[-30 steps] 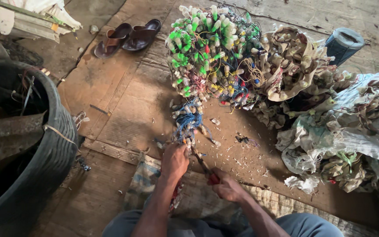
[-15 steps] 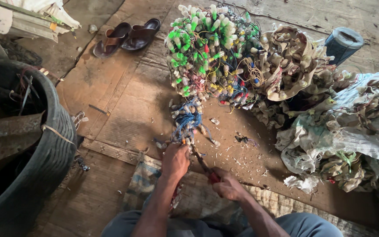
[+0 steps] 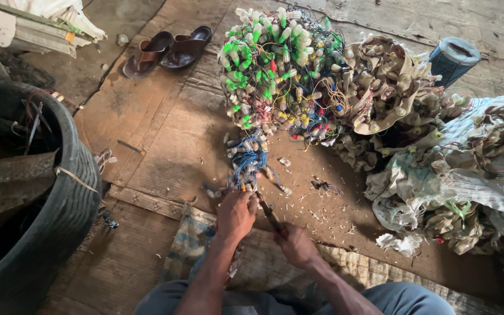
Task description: The person sits on the floor and uses pliers to cut the wires of small light bulbs from a tangled string. They remove the bulbs one by one and place them into a pile on the floor.
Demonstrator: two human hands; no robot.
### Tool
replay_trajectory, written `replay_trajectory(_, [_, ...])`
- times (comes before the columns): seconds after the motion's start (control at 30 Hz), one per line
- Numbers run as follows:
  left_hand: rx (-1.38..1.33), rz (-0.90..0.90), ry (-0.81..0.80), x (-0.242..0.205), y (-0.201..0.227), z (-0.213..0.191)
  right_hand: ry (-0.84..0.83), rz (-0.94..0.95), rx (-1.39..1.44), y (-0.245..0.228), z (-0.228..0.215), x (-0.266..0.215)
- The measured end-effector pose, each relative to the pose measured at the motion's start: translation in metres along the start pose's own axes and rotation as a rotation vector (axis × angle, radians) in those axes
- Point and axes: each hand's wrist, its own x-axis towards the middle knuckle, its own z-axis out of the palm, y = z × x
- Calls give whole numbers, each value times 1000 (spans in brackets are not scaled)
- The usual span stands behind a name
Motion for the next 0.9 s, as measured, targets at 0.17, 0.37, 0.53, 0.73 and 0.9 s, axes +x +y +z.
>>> replay_trajectory(0.17, [7, 18, 25, -2, -8, 13, 23, 8, 161, 10, 22, 1])
replay_trajectory(0.37, [-59, -202, -7, 3, -6, 30, -74, 222, 549, 10, 39, -1])
replay_trajectory(0.53, [-98, -227, -9, 6, -4, 20, 150, -11, 291, 12, 35, 1])
replay_trajectory(0.73, [124, -50, 26, 2, 5, 9, 227, -7, 25, 4, 22, 1])
replay_trajectory(0.9, [-18, 0, -4, 0, -1, 1, 180, -27, 28, -8, 17, -6])
